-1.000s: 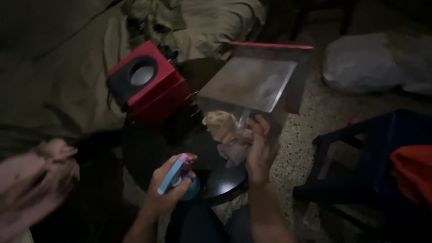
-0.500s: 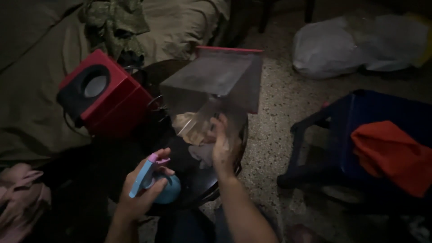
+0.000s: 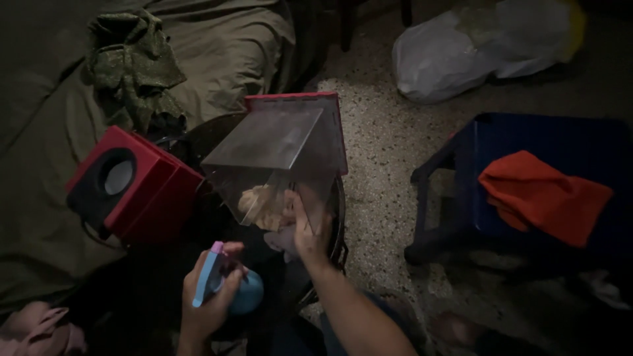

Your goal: Cleaning red and clear plastic containers using a spray bottle and a cloth.

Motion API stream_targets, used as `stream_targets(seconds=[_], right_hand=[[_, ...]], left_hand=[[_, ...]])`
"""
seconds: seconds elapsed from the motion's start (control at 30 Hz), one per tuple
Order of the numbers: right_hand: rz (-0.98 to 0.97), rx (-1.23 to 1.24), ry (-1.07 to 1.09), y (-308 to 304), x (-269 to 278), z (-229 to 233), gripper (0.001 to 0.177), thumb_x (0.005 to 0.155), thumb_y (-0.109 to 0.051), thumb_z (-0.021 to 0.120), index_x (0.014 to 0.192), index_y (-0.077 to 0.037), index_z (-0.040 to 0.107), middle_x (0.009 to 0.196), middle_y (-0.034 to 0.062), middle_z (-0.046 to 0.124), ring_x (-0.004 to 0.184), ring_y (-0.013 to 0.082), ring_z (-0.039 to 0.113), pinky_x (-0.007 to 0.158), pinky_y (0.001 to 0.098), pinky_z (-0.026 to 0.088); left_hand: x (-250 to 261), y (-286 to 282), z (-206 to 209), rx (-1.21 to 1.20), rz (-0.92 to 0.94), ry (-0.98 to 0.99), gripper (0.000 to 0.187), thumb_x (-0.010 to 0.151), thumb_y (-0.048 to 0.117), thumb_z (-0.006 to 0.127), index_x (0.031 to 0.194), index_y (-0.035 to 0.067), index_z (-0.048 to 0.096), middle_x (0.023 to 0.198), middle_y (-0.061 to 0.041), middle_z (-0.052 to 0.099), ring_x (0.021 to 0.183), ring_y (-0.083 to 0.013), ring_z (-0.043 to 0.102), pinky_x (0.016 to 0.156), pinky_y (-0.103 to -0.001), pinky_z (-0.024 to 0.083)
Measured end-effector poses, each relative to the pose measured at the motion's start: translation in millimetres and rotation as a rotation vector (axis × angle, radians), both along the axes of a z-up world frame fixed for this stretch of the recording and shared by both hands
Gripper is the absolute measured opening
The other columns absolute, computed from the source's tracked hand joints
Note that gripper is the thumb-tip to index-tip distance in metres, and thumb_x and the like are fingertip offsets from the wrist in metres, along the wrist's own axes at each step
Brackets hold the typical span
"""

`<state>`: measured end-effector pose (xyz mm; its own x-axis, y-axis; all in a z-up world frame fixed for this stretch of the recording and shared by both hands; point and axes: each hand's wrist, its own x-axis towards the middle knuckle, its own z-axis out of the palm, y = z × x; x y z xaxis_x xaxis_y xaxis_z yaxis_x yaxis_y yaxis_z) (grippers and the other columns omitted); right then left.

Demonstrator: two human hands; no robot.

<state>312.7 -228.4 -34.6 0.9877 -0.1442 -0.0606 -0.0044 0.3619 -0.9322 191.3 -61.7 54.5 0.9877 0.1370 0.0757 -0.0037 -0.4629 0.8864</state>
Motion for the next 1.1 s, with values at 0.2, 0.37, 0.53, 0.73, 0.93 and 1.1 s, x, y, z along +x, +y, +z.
stream_targets(seconds=[0.2,0.37,0.53,0.73,0.93,1.1], right_hand=[[-0.035,-0.066,0.008,8,4,-26,0.024,0.105,-0.02,0.064,0.115,-0.001,0.074,0.11,0.0095,0.073,0.088,0.0196,0.076,0.073,0.0306,0.062],[-0.06,-0.125,0.02,6,-2,-15,0.027,0.098,-0.02,0.067,0.12,-0.005,0.073,0.103,0.01,0.077,0.083,0.0192,0.078,0.064,0.0311,0.062],[-0.093,-0.285,-0.245,8,-7,-14,0.027,0.104,-0.018,0.063,0.125,-0.004,0.071,0.113,0.0118,0.076,0.088,0.0204,0.078,0.07,0.0308,0.063],[-0.013,-0.129,0.018,5,-8,3,0.031,0.099,-0.021,0.064,0.124,-0.003,0.069,0.113,0.0117,0.076,0.087,0.0222,0.079,0.067,0.0323,0.062],[-0.042,-0.131,-0.071,4,-7,-5,0.034,0.104,-0.027,0.059,0.122,0.0,0.071,0.114,0.0115,0.076,0.086,0.0228,0.08,0.069,0.0313,0.062],[-0.059,-0.121,-0.082,8,-6,-3,0.039,0.105,-0.027,0.056,0.132,0.0,0.066,0.111,0.0121,0.078,0.081,0.0219,0.076,0.069,0.0315,0.061]], left_hand=[[-5,5,4,-0.116,0.027,0.121,0.063,0.08,0.011,0.079,0.139,0.001,0.057,0.117,-0.017,0.074,0.108,-0.0226,0.073,0.09,-0.036,0.058],[-31,23,-17,-0.009,0.158,0.002,0.092,0.072,0.026,0.084,0.151,0.009,0.041,0.143,-0.02,0.057,0.129,-0.0309,0.061,0.101,-0.049,0.055],[-46,39,-21,-0.204,0.02,-0.149,0.093,0.081,0.039,0.081,0.156,0.008,0.037,0.148,-0.023,0.052,0.137,-0.0328,0.055,0.104,-0.051,0.051],[-55,59,-73,-0.18,0.091,-0.26,0.075,0.094,0.042,0.074,0.154,0.007,0.047,0.133,-0.022,0.068,0.123,-0.0311,0.067,0.102,-0.045,0.055],[-62,24,-51,-0.02,0.409,-0.747,0.068,0.094,0.048,0.077,0.144,0.011,0.049,0.119,-0.011,0.068,0.094,-0.0128,0.063,0.077,-0.028,0.051],[-70,8,23,0.936,0.295,-1.004,0.022,0.115,0.03,0.06,0.137,0.025,0.06,0.126,-0.015,0.063,0.115,-0.0299,0.065,0.088,-0.039,0.053]])
